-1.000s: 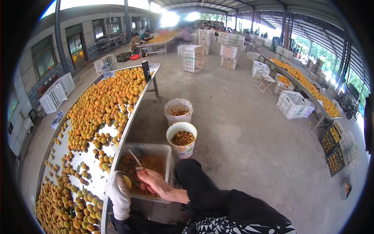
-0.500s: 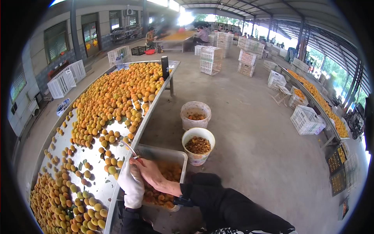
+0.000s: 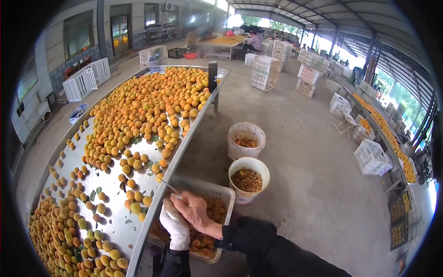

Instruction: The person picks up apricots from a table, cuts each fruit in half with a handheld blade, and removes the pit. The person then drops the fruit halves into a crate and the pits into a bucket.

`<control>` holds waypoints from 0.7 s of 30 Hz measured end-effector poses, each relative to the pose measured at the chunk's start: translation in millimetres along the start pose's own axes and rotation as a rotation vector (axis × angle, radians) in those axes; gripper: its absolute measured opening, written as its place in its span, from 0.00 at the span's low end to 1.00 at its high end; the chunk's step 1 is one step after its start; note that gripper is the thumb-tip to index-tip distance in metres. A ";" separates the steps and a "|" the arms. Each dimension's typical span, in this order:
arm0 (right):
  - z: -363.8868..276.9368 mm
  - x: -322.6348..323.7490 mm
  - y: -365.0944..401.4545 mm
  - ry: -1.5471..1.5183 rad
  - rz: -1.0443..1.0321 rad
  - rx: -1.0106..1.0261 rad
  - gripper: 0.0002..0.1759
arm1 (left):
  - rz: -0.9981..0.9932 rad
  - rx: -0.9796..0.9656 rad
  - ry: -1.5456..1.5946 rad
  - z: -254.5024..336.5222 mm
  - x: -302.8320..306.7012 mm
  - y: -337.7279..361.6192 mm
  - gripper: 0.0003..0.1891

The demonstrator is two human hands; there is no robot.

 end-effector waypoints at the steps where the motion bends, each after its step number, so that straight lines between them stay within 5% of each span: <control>1: 1.7 -0.7 -1.8 0.015 0.006 0.015 0.22 | 0.019 0.009 0.070 -3.0 -0.4 -2.6 0.21; 12: 15.2 -3.0 -3.0 0.136 0.031 0.092 0.21 | 0.017 0.042 0.055 -10.7 0.1 -4.7 0.22; 14: 16.4 -1.4 -0.1 0.045 -0.079 -0.062 0.22 | 0.014 0.015 -0.005 -8.2 1.0 -4.5 0.22; 16: 15.6 -1.0 0.8 -0.019 -0.112 -0.167 0.21 | -0.142 -0.074 -0.447 -0.1 7.9 -1.0 0.23; 21: -3.9 8.0 -5.6 -0.061 -0.234 -0.410 0.27 | -0.185 -0.110 -0.271 -0.6 4.1 1.4 0.27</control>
Point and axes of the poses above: each hand's wrist, its own y-axis away from the middle knuckle, its own x-axis out of the back of the hand, z = x × y, the point moved 1 cm from there along -y, towards the middle knuckle, and after that the axes turned 13 degrees about -z, right-handed, at the moved point
